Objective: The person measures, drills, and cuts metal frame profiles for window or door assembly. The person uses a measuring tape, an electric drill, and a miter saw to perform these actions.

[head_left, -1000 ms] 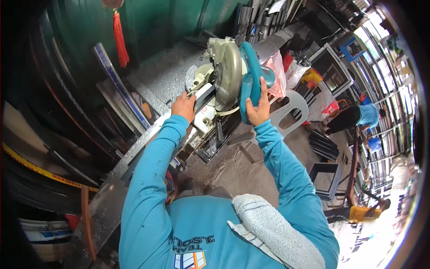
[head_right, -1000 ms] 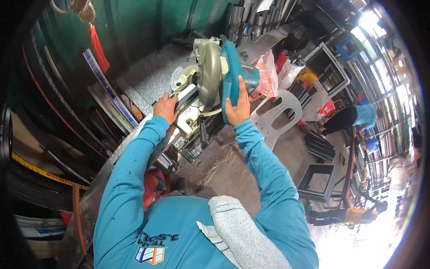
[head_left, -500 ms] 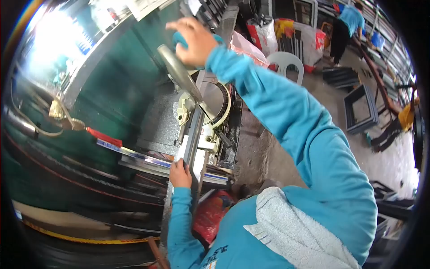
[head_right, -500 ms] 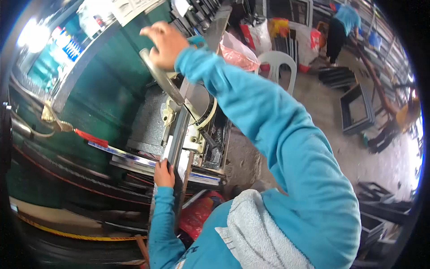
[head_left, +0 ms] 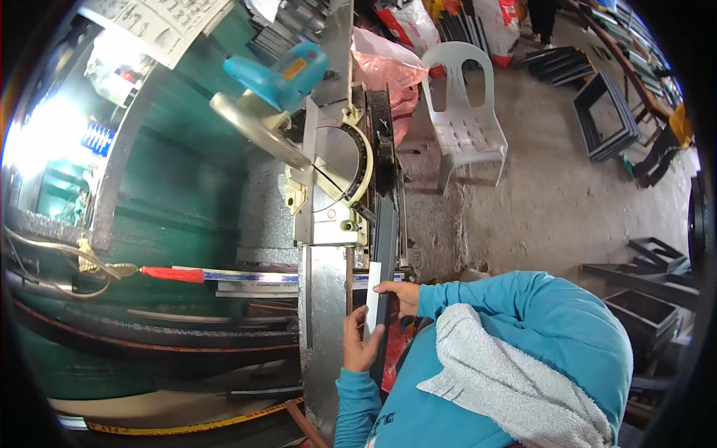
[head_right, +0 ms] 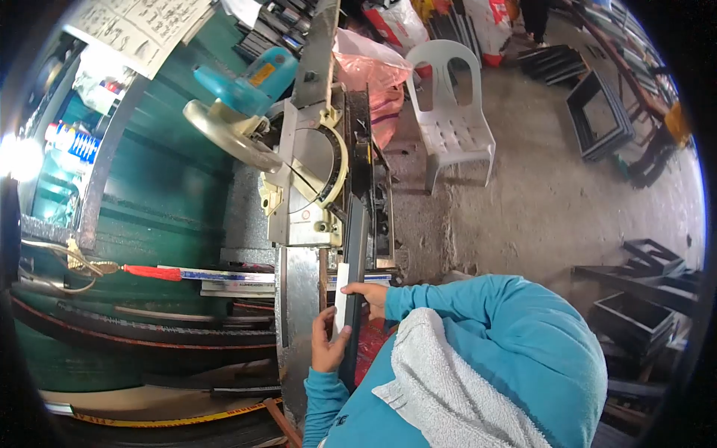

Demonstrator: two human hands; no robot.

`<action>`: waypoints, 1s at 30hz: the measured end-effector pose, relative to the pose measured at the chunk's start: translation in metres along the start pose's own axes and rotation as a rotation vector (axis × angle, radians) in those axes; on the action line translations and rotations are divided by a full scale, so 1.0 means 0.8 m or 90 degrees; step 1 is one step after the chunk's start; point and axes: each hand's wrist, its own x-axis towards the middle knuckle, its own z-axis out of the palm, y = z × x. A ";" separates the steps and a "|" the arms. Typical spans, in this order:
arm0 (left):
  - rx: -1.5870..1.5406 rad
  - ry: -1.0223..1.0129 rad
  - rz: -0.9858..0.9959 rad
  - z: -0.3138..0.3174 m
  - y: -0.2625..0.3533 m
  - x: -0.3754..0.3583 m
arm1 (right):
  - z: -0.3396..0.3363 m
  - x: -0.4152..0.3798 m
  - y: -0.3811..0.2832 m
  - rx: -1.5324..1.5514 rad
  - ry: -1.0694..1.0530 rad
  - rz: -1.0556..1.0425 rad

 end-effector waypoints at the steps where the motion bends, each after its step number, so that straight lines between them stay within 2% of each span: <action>1: -0.025 -0.058 -0.055 -0.007 -0.006 0.005 | 0.001 -0.007 -0.005 -0.007 0.004 -0.021; 4: -0.250 -0.138 -0.117 -0.020 -0.005 0.024 | 0.005 -0.024 -0.016 -0.010 0.010 -0.082; 7: -0.187 -0.203 -0.122 -0.027 -0.011 0.049 | -0.005 -0.031 -0.019 0.027 -0.021 -0.119; 11: -0.215 -0.240 -0.097 -0.020 -0.022 0.076 | -0.025 -0.042 -0.022 0.062 0.044 -0.131; 12: -0.226 -0.244 -0.132 -0.021 -0.028 0.081 | -0.030 -0.047 -0.023 0.077 0.051 -0.142; 14: -0.205 -0.171 -0.152 -0.027 -0.027 0.088 | -0.041 -0.059 -0.024 0.099 0.058 -0.157; 17: -0.058 -0.035 -0.072 -0.065 0.010 0.097 | -0.071 -0.094 -0.033 0.169 0.062 -0.188; 18: 0.027 0.035 -0.010 -0.090 -0.004 0.100 | -0.091 -0.106 -0.034 0.183 0.053 -0.211; 19: 0.002 0.102 0.033 -0.108 -0.013 0.103 | -0.107 -0.121 -0.036 0.198 0.065 -0.221; 20: 0.043 0.145 0.027 -0.127 -0.013 0.106 | -0.125 -0.137 -0.038 0.211 0.079 -0.231; 23: 0.317 0.240 -0.014 -0.145 -0.001 0.139 | -0.196 -0.188 -0.039 0.215 0.117 -0.253; 24: 0.346 0.250 0.021 -0.159 -0.025 0.168 | -0.216 -0.208 -0.038 0.222 0.138 -0.264; 25: 0.459 0.245 0.086 -0.179 -0.048 0.206 | -0.234 -0.226 -0.038 0.233 0.159 -0.278; 26: 0.478 0.253 0.040 -0.190 -0.055 0.246 | -0.251 -0.246 -0.042 0.230 0.171 -0.295; 27: 0.593 0.312 0.032 -0.186 -0.044 0.276 | -0.266 -0.269 -0.044 0.228 0.187 -0.309; 28: 0.617 0.347 -0.064 -0.172 -0.021 0.298 | -0.282 -0.293 -0.046 0.221 0.206 -0.320; 29: 0.615 0.384 -0.054 -0.169 -0.028 0.319 | -0.298 -0.315 -0.050 0.215 0.211 -0.345; 30: 0.578 0.387 -0.101 -0.151 -0.013 0.330 | -0.313 -0.337 -0.052 0.204 0.215 -0.367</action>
